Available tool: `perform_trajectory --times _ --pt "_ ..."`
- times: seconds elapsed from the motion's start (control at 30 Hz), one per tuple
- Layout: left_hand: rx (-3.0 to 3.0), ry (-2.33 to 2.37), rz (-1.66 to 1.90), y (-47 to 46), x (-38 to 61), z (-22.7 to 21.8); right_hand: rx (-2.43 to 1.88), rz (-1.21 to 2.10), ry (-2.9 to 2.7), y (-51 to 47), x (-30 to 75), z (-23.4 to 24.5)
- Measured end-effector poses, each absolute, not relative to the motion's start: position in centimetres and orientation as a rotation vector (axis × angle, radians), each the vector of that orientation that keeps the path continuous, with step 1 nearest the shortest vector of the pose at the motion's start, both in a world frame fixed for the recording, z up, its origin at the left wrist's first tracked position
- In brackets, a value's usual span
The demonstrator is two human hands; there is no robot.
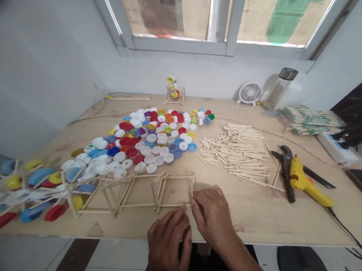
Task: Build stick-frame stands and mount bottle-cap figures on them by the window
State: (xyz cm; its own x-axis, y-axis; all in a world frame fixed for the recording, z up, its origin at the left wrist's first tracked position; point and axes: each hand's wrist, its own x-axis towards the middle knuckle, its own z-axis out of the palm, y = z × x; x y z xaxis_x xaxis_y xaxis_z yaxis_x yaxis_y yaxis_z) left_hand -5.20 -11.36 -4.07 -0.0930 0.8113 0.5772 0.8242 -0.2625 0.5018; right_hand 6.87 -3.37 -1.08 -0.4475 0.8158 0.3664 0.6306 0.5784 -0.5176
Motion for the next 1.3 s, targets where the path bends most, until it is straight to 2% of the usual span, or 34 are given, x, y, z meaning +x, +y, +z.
perform_trajectory --times 0.53,1.3 --pt "-2.054 -1.903 -1.405 -11.24 -4.86 -4.29 -1.146 0.467 -2.187 -3.39 6.83 -1.10" --pt "-2.062 -1.892 -1.352 -11.39 -5.09 -4.32 -1.165 0.471 -2.144 -3.53 6.85 -1.26"
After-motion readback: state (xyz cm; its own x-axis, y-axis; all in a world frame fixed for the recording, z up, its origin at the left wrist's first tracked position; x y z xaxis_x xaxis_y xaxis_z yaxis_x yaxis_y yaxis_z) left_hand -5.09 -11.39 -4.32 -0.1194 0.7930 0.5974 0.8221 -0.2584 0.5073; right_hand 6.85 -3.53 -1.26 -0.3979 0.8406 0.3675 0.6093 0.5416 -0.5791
